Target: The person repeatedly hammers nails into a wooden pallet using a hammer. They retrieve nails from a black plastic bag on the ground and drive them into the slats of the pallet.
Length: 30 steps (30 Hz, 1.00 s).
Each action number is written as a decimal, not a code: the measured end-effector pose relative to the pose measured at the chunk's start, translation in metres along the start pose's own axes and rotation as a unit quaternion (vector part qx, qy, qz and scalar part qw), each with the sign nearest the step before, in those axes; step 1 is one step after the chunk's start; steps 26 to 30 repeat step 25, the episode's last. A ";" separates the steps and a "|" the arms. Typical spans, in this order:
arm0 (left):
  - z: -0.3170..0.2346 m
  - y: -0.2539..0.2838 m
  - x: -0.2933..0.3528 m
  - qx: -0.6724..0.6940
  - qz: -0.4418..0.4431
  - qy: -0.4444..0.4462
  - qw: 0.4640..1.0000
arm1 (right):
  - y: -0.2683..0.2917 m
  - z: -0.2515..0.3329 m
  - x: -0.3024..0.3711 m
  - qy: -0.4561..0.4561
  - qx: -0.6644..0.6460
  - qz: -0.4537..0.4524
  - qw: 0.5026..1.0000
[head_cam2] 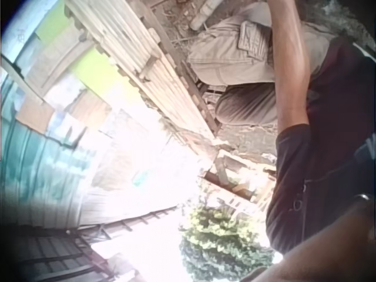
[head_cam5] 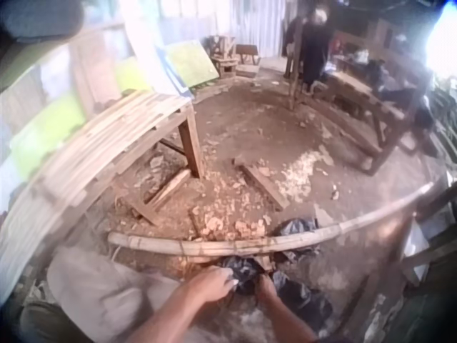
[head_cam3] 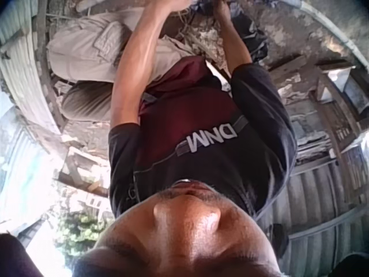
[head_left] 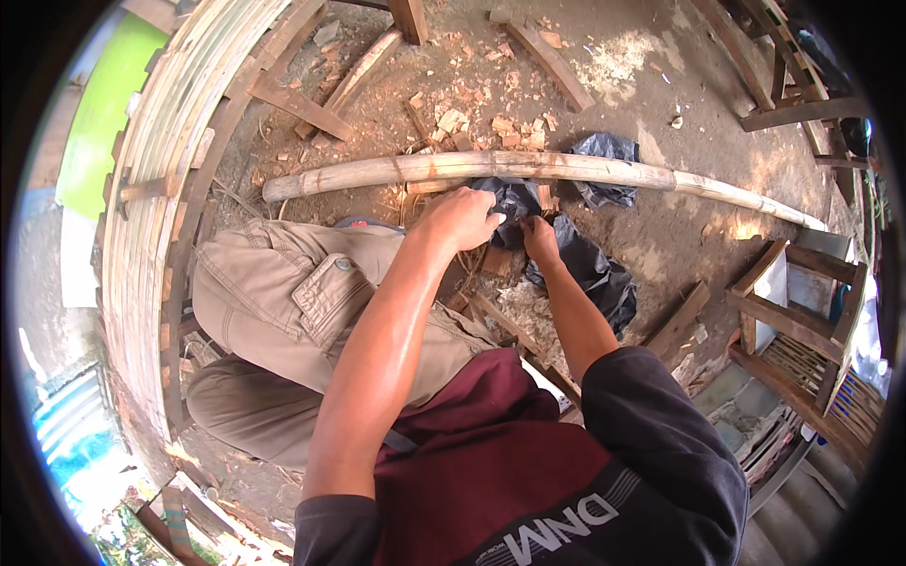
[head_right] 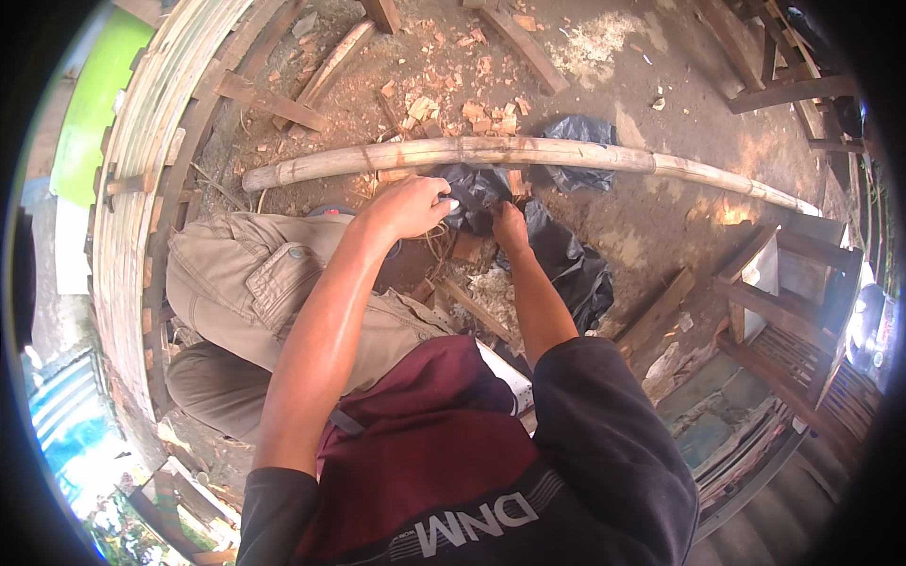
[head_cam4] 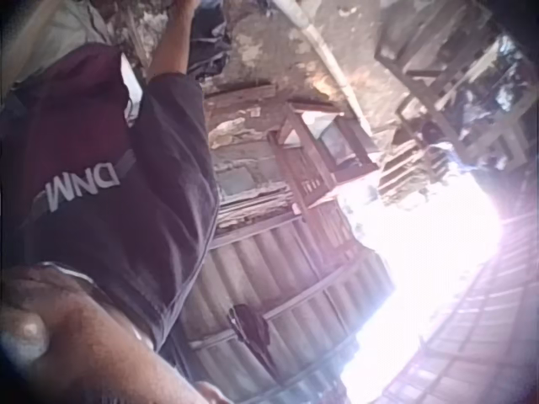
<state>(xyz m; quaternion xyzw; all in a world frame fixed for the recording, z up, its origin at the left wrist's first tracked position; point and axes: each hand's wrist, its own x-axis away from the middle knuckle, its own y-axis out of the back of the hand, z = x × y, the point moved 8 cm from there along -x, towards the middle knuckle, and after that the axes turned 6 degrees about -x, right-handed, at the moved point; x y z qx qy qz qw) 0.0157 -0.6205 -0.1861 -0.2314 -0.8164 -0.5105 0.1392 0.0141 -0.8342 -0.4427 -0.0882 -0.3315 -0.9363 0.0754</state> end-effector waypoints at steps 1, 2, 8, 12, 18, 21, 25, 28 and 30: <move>-0.003 0.003 0.000 -0.002 0.002 -0.001 1.000 | 0.003 -0.002 0.001 -0.007 -0.016 0.002 1.000; -0.007 0.004 0.001 0.001 0.009 0.003 1.000 | 0.006 -0.005 0.001 -0.015 -0.032 0.003 0.999; -0.010 0.014 0.009 -0.007 -0.011 -0.001 1.000 | 0.023 0.028 0.008 -0.071 -0.116 0.013 0.991; -0.013 0.017 0.005 0.009 -0.027 -0.017 0.999 | 0.047 0.077 0.001 -0.046 -0.162 0.006 0.986; -0.007 0.030 0.001 0.041 -0.124 0.019 0.991 | 0.081 0.223 0.003 0.107 -0.176 -0.002 0.979; -0.009 0.061 0.012 0.079 -0.213 0.034 0.973 | 0.097 0.279 0.007 0.115 -0.250 -0.028 0.961; -0.012 0.130 0.061 0.092 -0.346 0.043 0.933 | 0.094 0.324 -0.005 0.118 -0.345 -0.006 0.931; -0.012 0.130 0.061 0.092 -0.346 0.043 0.933 | 0.094 0.324 -0.005 0.118 -0.345 -0.006 0.931; -0.012 0.130 0.061 0.092 -0.346 0.043 0.933 | 0.094 0.324 -0.005 0.118 -0.345 -0.006 0.931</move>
